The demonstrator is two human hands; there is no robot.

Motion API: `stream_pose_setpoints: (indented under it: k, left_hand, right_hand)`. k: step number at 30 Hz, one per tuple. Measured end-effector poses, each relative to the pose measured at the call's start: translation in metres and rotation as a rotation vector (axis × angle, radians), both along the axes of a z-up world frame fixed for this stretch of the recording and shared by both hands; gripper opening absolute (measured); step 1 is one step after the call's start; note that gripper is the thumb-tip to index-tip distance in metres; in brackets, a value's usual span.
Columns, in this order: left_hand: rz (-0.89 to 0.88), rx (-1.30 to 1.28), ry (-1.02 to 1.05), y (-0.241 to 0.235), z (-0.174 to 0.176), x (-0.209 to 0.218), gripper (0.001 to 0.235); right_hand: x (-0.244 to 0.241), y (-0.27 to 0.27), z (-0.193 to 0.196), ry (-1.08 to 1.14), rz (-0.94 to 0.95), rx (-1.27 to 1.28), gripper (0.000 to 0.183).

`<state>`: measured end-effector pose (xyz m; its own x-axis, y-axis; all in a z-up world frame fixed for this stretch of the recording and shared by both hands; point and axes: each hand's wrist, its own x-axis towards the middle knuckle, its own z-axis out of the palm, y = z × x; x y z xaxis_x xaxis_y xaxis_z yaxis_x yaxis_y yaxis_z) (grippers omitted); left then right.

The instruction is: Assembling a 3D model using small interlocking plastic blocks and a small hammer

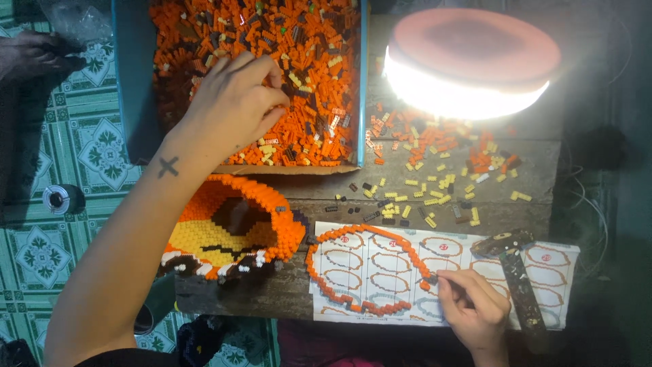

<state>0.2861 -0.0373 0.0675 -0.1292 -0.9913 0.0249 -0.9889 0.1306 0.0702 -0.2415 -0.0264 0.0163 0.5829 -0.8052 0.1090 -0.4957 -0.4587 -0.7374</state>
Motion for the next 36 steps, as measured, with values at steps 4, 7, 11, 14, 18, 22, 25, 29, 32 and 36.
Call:
stream_pose_setpoints:
  k: [4, 7, 11, 14, 18, 22, 25, 29, 32, 36]
  left_hand:
    - [0.041, 0.009, 0.112, 0.005, 0.01, -0.001, 0.012]
    - [-0.01, -0.106, 0.213, 0.021, 0.035, -0.006, 0.008]
    - [0.109, -0.133, 0.207, 0.074, 0.066, -0.014, 0.013]
    - [0.278, -0.131, 0.392, 0.12, 0.056, -0.016, 0.013]
    - [0.375, -0.086, 0.502, 0.179, 0.108, -0.108, 0.007]
    - [0.397, 0.147, 0.491, 0.222, 0.103, -0.208, 0.017]
    - [0.247, 0.015, 0.614, 0.211, 0.078, -0.273, 0.009]
    - [0.064, 0.025, 1.097, 0.199, 0.024, -0.327, 0.012]
    - [0.082, 0.078, 1.274, 0.198, 0.007, -0.358, 0.013]
    - [0.056, 0.035, 1.26, 0.197, -0.002, -0.372, 0.012]
  right_hand:
    - [-0.001, 0.0, 0.002, 0.002, 0.035, -0.022, 0.006]
    - [-0.003, -0.001, -0.001, -0.01, 0.051, -0.051, 0.005]
    - [-0.003, 0.0, 0.007, -0.052, 0.069, -0.041, 0.006]
    - [-0.005, 0.001, 0.006, -0.071, 0.092, -0.128, 0.007]
    - [-0.013, 0.006, 0.002, -0.113, 0.06, -0.1, 0.008]
    - [-0.022, 0.007, -0.006, -0.158, 0.012, -0.126, 0.011]
    - [-0.028, 0.017, -0.015, -0.243, -0.023, -0.107, 0.014]
    - [-0.029, 0.011, -0.02, -0.51, 0.065, -0.174, 0.024]
    - [-0.035, 0.015, -0.026, -0.552, 0.01, -0.198, 0.025]
    - [-0.04, 0.018, -0.027, -0.579, 0.025, -0.169, 0.014]
